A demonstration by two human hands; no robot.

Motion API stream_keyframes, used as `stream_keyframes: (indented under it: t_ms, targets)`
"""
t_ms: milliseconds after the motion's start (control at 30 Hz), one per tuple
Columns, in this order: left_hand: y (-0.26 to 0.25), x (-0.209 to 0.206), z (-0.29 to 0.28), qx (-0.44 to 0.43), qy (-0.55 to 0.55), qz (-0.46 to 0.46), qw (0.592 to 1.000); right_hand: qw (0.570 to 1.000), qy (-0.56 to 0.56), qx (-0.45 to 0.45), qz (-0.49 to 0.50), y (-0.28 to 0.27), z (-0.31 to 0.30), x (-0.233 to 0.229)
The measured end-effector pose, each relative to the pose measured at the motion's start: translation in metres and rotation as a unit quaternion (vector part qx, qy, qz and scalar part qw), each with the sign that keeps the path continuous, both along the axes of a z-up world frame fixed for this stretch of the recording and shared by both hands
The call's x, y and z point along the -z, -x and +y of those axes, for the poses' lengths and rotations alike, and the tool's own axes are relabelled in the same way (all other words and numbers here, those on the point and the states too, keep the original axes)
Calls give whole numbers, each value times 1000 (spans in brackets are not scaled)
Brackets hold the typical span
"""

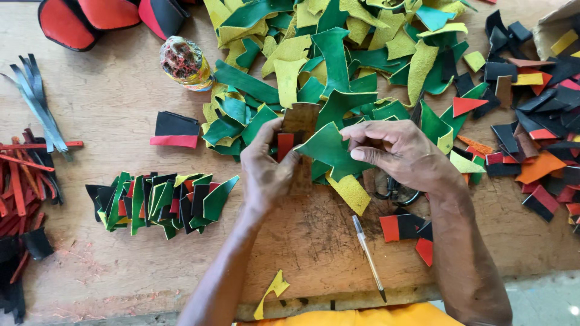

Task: The person uses shears to cut green, red, black, and yellow foam or rubber pieces into smaller shapes on a wooden workbench. They repeatedly pick up pieces, trim edges, and place the cut pieces into a growing stack on the left side of the table.

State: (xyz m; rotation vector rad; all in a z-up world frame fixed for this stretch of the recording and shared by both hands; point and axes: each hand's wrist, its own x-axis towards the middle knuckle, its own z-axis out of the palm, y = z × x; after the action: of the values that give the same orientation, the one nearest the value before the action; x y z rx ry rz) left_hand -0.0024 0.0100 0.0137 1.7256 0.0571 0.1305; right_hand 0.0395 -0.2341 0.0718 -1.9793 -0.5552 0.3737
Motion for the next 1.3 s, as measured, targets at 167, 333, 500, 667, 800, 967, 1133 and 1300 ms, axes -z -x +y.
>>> stream_keyframes:
  t_ms: [167,333,500,667,800,967,1133,1300]
  targets:
    - [-9,3,2,23,163,5,986,997,-50,49,36,3,0,8]
    - [-3,-8,0,-26,4,-29,999,997,-57,32,40,4,1,10]
    - [7,-26,-7,-102,-239,-232,937,1000,-13,-12,-22,1,-2,3]
    - [8,-24,-5,167,293,69,939,997,35,3,-62,10,2,-4]
    - [8,-16,-12,163,344,77,922,995,-18,93,20,18,14,-9]
    - [3,-2,-23,117,335,88,931,971,104,203,-72,45,16,-20]
    - [4,8,-10,71,356,90,928,886,363,288,4,62,-1,-17]
    - [4,4,-8,29,350,77,933,889,317,329,17,65,-9,1]
